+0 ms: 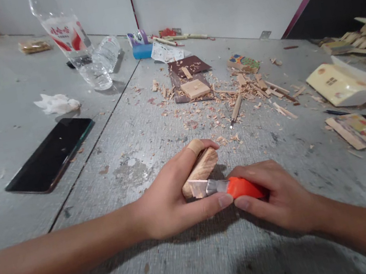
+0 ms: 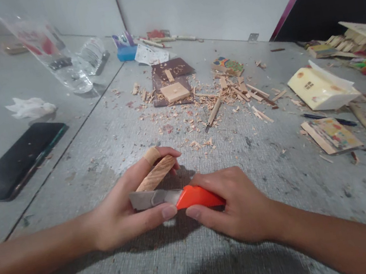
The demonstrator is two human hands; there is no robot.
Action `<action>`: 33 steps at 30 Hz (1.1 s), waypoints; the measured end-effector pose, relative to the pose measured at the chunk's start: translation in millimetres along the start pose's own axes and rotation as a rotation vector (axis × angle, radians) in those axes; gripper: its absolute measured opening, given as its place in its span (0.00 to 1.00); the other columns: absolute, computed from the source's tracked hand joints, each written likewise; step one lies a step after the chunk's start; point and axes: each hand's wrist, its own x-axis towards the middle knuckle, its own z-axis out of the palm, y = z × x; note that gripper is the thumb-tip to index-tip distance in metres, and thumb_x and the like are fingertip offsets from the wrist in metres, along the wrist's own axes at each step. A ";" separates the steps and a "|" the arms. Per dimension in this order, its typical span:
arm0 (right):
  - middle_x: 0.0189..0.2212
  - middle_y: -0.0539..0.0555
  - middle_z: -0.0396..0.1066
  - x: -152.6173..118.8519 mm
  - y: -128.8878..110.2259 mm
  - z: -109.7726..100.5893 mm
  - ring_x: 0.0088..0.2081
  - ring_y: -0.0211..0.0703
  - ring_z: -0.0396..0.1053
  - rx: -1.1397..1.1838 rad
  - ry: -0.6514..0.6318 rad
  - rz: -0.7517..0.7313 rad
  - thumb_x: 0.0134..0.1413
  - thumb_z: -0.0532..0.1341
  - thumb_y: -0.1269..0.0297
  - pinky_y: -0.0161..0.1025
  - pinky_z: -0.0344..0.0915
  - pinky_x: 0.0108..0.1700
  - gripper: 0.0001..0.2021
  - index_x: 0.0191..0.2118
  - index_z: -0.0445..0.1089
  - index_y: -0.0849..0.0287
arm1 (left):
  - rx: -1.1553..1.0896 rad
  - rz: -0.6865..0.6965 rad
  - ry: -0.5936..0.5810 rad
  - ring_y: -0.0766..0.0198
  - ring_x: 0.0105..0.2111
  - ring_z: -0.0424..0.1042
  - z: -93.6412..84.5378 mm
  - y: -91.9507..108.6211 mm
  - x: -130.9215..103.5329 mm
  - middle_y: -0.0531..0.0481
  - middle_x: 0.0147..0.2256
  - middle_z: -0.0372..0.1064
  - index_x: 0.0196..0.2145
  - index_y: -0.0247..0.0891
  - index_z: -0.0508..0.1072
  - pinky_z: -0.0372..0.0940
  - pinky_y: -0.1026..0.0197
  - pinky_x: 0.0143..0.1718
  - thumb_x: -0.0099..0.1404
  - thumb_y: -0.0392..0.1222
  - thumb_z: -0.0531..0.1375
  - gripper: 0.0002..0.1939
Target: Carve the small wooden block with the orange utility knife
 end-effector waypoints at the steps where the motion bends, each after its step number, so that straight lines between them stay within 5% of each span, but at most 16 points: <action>1: 0.25 0.47 0.71 0.2 -0.3 -0.3 0.26 0.37 0.66 0.005 -0.001 0.000 0.72 0.57 0.49 0.36 0.56 0.31 0.19 0.36 0.71 0.58 | 0.001 0.009 -0.002 0.55 0.43 0.73 0.0 -0.3 0.1 0.46 0.45 0.70 0.61 0.41 0.60 0.67 0.53 0.43 0.68 0.53 0.66 0.31; 33: 0.23 0.49 0.71 -0.6 2.0 -0.7 0.24 0.40 0.66 -0.030 -0.041 0.061 0.72 0.56 0.48 0.39 0.57 0.30 0.19 0.35 0.71 0.55 | -0.054 0.012 0.013 0.53 0.46 0.74 -0.8 0.2 1.6 0.47 0.46 0.71 0.58 0.40 0.64 0.68 0.54 0.47 0.65 0.47 0.69 0.29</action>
